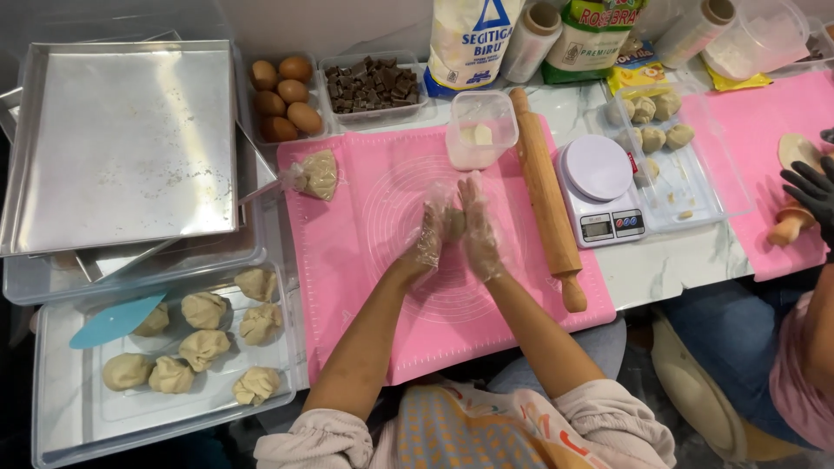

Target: Rolling out dough balls with a rolling pin and filling them with chocolate to make buns.

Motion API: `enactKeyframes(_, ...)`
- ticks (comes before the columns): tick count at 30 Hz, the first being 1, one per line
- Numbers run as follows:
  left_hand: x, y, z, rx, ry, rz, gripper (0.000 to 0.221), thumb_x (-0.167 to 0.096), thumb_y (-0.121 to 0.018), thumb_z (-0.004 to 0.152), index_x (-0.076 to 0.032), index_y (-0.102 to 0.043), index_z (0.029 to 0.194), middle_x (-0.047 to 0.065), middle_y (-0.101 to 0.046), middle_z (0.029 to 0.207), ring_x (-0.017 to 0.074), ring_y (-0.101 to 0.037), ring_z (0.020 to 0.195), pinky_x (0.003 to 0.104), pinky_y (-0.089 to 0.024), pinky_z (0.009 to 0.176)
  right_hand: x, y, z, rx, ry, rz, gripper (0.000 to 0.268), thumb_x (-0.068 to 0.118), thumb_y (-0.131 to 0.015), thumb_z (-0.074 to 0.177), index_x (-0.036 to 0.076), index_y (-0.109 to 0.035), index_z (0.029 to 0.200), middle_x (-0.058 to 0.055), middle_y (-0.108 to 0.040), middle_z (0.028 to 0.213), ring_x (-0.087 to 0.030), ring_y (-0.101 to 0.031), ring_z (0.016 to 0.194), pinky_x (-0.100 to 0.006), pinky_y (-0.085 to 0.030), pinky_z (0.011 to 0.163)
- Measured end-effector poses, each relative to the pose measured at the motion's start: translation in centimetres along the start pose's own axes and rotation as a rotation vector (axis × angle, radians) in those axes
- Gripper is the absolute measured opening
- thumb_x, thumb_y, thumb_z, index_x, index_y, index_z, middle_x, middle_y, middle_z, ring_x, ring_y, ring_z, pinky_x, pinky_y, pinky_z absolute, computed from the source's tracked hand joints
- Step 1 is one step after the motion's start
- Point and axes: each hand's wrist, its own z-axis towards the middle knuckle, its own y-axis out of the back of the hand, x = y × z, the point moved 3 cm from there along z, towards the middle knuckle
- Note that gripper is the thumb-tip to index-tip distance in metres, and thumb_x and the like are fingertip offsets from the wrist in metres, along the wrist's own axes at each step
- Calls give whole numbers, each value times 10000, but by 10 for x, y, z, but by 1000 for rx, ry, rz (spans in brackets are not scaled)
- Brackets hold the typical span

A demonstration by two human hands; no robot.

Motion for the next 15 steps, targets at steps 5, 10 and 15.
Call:
enactKeyframes(5, 42, 42, 25, -41, -309, -729, 720, -632, -259, 812, -220, -112, 1384, 59, -176, 1418, 193, -174, 1304, 269, -38, 1088, -94, 52, 4, 154, 143, 1157, 543, 77, -288, 864, 65, -137, 1385, -75, -127, 1446, -207, -93, 1322, -327, -92, 1096)
enactKeyframes(10, 40, 76, 35, 375, -542, -1605, 702, -509, -384, 837, -149, -151, 1392, -28, -158, 1426, 95, -204, 1283, 247, -95, 1099, 12, -3, -19, 227, 322, -578, 527, 355, -253, 925, 69, -201, 1364, -137, -275, 1379, -256, -156, 1309, -398, -50, 1064)
enactKeyframes(15, 18, 56, 15, 974, -345, -2363, 496, -263, -426, 888, -91, -250, 1319, 20, -269, 1300, 121, -309, 1175, 310, -171, 1065, 12, 8, -28, 423, 306, -1093, 535, 399, -225, 908, 124, -233, 1367, -14, -282, 1392, -181, -136, 1316, -388, 18, 1051)
